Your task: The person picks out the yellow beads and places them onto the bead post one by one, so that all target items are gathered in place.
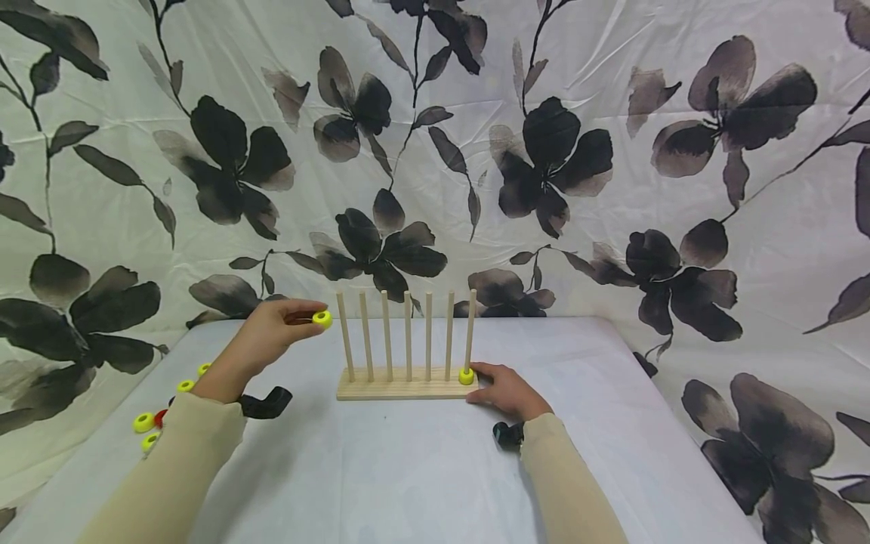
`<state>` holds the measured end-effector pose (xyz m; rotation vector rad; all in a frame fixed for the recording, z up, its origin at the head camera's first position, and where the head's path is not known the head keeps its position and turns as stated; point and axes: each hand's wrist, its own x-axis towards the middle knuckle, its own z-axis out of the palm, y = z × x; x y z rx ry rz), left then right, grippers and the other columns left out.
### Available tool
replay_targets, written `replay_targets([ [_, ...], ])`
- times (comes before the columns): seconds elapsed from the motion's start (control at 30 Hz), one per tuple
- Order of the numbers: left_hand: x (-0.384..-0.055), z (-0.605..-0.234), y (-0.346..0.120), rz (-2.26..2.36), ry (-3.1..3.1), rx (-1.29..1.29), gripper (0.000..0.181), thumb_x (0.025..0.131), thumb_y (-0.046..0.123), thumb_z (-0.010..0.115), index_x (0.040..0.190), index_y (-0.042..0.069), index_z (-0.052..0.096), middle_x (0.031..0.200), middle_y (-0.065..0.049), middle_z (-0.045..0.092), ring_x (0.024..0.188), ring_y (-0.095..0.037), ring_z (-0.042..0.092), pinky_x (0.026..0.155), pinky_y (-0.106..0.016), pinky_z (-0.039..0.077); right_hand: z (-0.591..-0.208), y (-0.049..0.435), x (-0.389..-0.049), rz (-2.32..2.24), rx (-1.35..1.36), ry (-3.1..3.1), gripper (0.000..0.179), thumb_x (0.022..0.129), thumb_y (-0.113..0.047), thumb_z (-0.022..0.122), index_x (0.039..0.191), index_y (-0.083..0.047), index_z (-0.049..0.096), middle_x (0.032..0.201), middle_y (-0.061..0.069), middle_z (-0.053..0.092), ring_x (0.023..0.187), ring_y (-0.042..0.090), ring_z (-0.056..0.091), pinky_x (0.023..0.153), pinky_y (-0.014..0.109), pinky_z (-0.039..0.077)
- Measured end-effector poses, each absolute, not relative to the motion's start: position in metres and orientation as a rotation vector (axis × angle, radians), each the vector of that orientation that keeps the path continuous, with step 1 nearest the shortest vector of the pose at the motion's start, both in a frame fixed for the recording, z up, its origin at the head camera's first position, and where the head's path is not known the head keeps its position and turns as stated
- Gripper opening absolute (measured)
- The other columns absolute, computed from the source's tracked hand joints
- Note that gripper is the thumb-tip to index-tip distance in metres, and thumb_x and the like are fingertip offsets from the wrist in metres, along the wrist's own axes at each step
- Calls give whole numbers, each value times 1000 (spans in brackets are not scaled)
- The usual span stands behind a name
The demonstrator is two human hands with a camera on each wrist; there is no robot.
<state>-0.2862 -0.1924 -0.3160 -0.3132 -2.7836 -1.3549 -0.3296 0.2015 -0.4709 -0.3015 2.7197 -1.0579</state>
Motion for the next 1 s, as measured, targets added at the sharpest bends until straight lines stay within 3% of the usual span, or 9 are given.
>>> replay_targets([
  [0.37,-287,-299,-169,-1386,-2764,-374,45,89,18,70,133,13,60,134,-9,60,123,-26,58,102,-44,49,-472,201,-329,-1032,-282,2726,76,80,-40,77,146,-21,45,153,11,40,144,36,30,115,58,26],
  [1.0,-297,-291,-129,-1510,-2691,-490,41,88,13,70,128,8,62,124,-9,64,113,-24,62,98,-40,51,-474,202,-331,-1031,-294,2733,76,79,-41,77,146,-21,46,153,11,41,143,36,31,114,59,27],
])
